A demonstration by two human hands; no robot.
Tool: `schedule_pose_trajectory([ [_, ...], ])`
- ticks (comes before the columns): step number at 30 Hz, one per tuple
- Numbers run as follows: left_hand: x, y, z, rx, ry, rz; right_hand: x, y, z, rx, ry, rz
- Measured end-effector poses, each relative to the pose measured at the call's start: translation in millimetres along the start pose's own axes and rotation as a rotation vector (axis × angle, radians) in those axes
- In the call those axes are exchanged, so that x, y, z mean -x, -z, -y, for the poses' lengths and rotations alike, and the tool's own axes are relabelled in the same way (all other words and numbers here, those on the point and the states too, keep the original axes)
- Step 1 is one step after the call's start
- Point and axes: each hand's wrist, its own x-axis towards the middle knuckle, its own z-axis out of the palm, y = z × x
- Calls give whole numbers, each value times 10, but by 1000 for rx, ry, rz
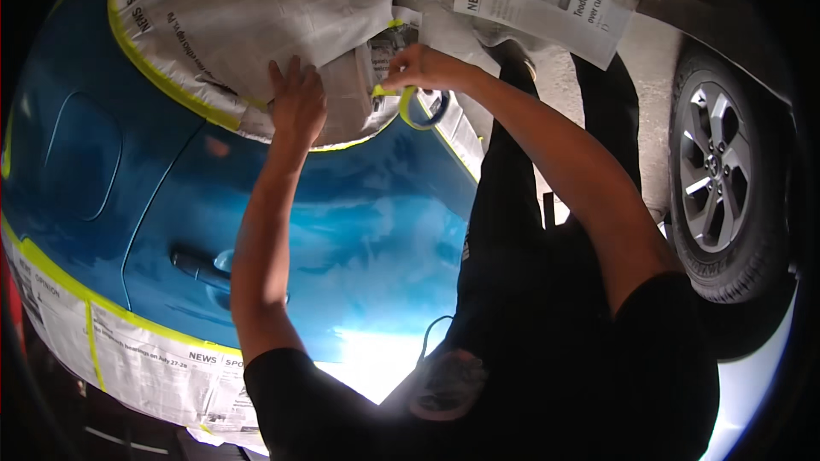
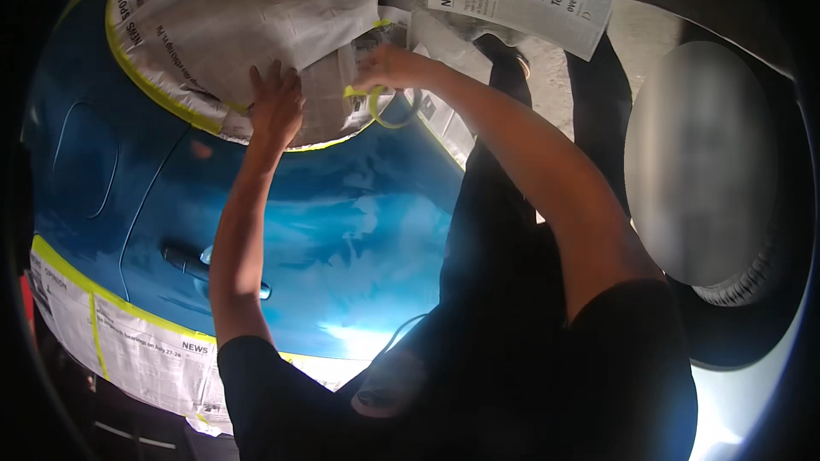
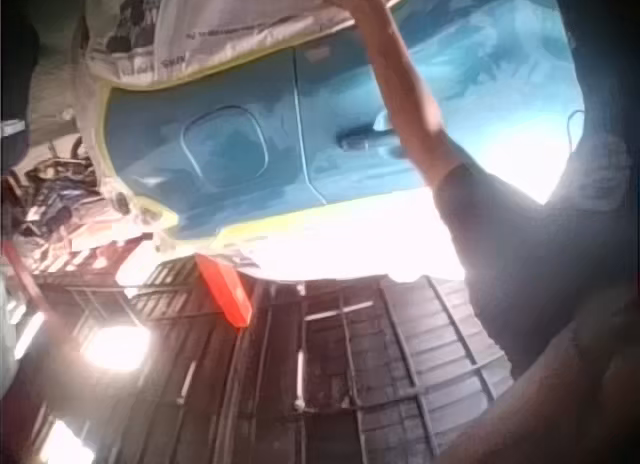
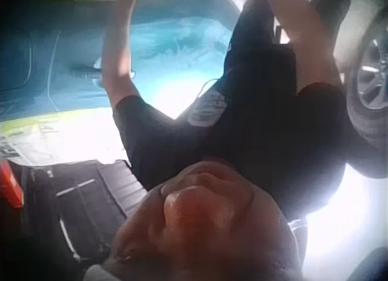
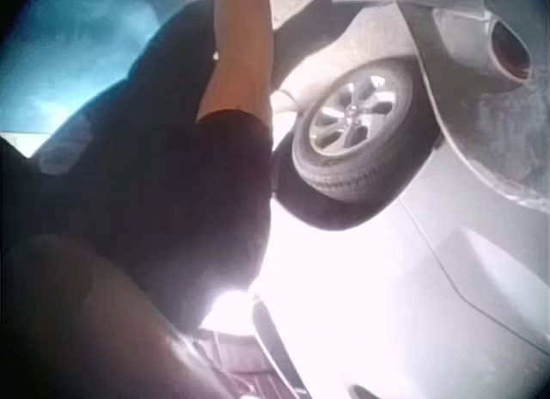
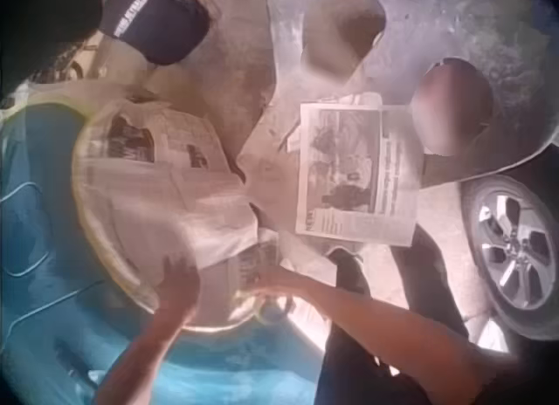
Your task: The person covers parts of a car with newspaper and secures them using masking tape. They handle newspaper sheets and tape rolls to mask the vehicle's body panels and rear bumper area.
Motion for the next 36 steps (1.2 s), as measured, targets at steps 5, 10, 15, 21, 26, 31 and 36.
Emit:
schedule_pose_trajectory([
  [5, -145, 78, -39, 148, -31, 80, -980, 3, -354, 26, 33, 17],
  [10, -159, 28, -95, 137, -40, 95, -1570, -137, -442, 181, 64, 17],
  [15, -184, 58, -90, 119, -53, 104, -1775, -169, -493, 325, 237, -24],
  [21, -203, -35, -101, 189, -16, -36, -1819, -211, -434, 418, 127, -48],
  [26, -334, -66, -112, 14, -23, -19, -1809, -235, -297, 494, 54, -31],
  [31, -397, -31, -123, 14, 7, 56, -1688, -243, -141, 627, -7, -134],
  [36, -388, 96, -84, 37, 13, 83, -1549, -268, -251, 704, -36, -298],
])
